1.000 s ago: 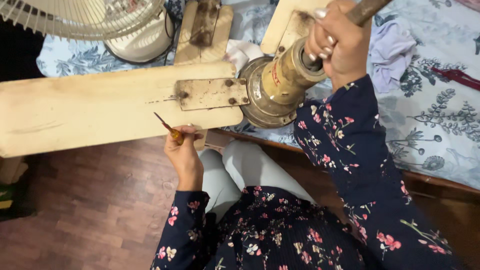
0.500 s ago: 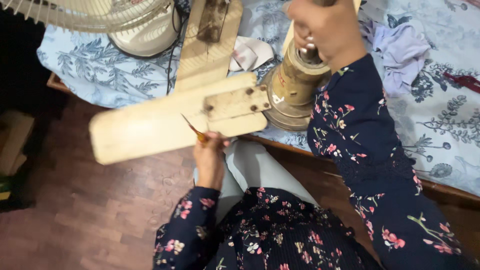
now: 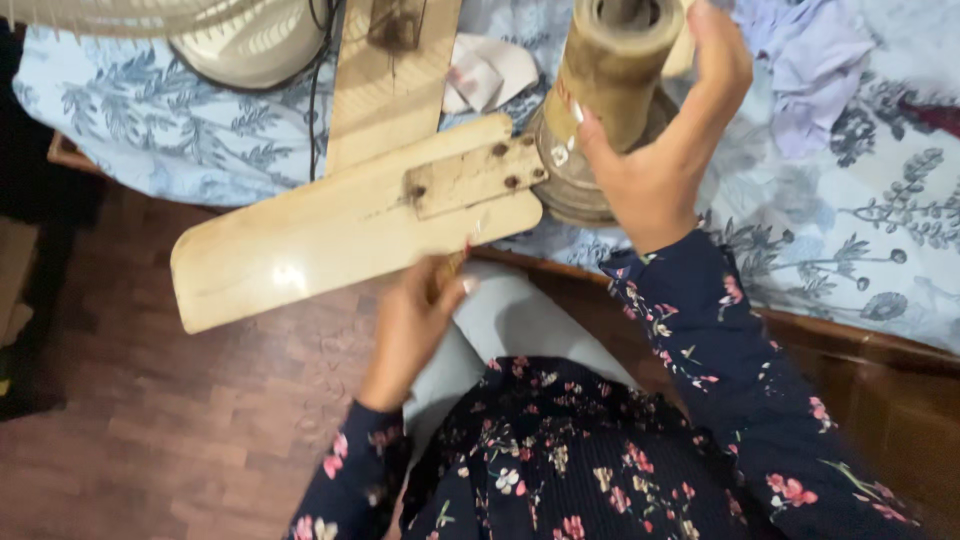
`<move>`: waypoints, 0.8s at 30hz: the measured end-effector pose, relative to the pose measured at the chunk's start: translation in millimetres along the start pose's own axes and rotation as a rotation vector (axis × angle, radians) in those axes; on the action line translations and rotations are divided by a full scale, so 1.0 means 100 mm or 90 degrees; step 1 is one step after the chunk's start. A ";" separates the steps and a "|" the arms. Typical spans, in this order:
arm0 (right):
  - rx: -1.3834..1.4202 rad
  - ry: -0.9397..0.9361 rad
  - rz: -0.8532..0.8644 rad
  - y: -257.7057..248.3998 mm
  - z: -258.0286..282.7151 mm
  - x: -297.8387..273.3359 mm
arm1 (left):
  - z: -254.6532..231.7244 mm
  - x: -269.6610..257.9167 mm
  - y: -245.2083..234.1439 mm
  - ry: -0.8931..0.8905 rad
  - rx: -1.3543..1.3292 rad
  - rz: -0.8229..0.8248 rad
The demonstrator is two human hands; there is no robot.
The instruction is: The person wipes the ceiling fan hub and blades with a cloth, then uses a screwdriver to loosen and remove screws from the fan blade mounts. One blade is detached and set aside on the table. The person continues unscrewing the remaining blade mounts.
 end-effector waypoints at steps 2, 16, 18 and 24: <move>-0.039 -0.032 -0.011 0.03 0.07 -0.22 | -0.12 0.22 -0.24 -0.032 0.089 -0.026; -0.107 0.068 0.125 0.62 -0.33 -0.68 | -0.99 1.25 -0.01 0.555 0.412 -0.133; -0.139 0.082 0.151 0.67 -0.37 -0.69 | -0.99 1.31 0.05 0.571 0.408 -0.114; -0.164 0.112 0.137 0.66 -0.50 -0.69 | -1.08 1.44 0.11 0.611 0.392 -0.081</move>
Point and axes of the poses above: each hand's wrist, its own x-axis towards the middle knuckle, its own y-axis out of the palm, z = x × y, the point moved 7 cm from there along x, towards the middle knuckle, and after that the axes turned 6 degrees about -x, right-handed, at the moved point
